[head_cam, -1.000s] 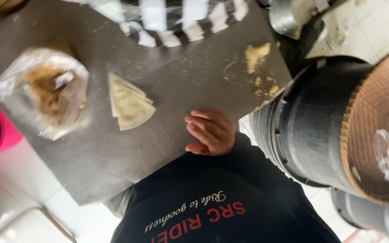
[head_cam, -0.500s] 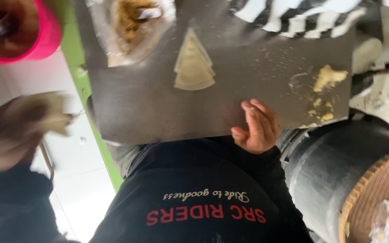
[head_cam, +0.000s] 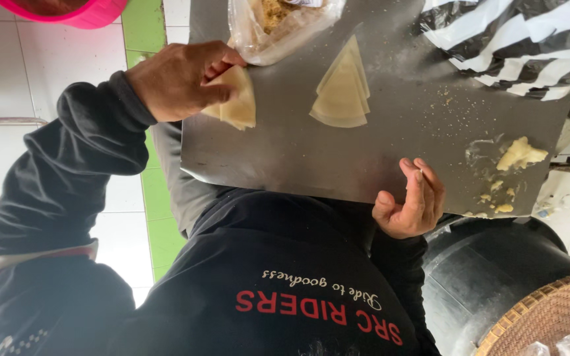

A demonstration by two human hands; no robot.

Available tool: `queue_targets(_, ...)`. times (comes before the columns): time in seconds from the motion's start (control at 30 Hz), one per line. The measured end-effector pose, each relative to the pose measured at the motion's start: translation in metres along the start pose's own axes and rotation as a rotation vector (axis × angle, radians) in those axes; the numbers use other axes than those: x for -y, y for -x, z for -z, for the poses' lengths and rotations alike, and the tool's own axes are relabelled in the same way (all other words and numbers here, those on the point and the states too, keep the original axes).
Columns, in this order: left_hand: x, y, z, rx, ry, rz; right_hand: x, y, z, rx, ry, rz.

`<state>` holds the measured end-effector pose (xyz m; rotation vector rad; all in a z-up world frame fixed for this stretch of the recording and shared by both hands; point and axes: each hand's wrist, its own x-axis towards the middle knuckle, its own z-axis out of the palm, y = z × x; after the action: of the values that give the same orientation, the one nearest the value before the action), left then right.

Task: The person sits on the floor and folds triangular wrappers around a crumbly filling. They scoop the filling from a plastic bag, place it into the wrapper, and fold the edges to seal the packet. The finished packets are stacked on the table.

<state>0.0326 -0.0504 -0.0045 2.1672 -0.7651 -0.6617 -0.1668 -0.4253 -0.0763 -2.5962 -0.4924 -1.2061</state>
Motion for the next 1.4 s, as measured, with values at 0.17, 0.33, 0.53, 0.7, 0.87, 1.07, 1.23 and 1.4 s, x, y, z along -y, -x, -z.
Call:
queue_targets(0.17, 0.017, 0.013, -0.006, -0.23, -0.034, -0.152, -0.003, -0.001, -0.002, -0.001, -0.008, 0.018)
queue_targets(0.33, 0.001, 0.03, -0.038, -0.501, -0.39, -0.27, -0.002, -0.003, -0.003, -0.007, 0.004, 0.037)
queue_targets(0.53, 0.002, 0.039, -0.055, -0.529, -0.439, -0.279, -0.001, -0.002, -0.005, -0.01, 0.022, 0.046)
queue_targets(0.7, 0.02, 0.051, -0.052, -0.578, -0.264, -0.218, -0.003, 0.0, -0.009, -0.062, 0.06, 0.074)
queue_targets(0.87, 0.024, 0.063, -0.063, -0.796, -0.198, -0.112, 0.003, -0.004, -0.007, -0.038, 0.054, 0.04)
queue_targets(1.07, -0.032, 0.069, -0.097, -0.927, -0.393, -0.136, 0.018, -0.028, 0.014, 0.202, -0.092, -0.192)
queue_targets(1.23, -0.071, 0.048, -0.121, -0.784, -0.267, -0.411, 0.012, -0.063, 0.018, 0.409, -0.323, -0.434)
queue_targets(1.4, -0.068, 0.04, -0.122, -0.84, -0.342, -0.39, 0.007, -0.107, 0.002, 0.511, -0.392, -0.336)
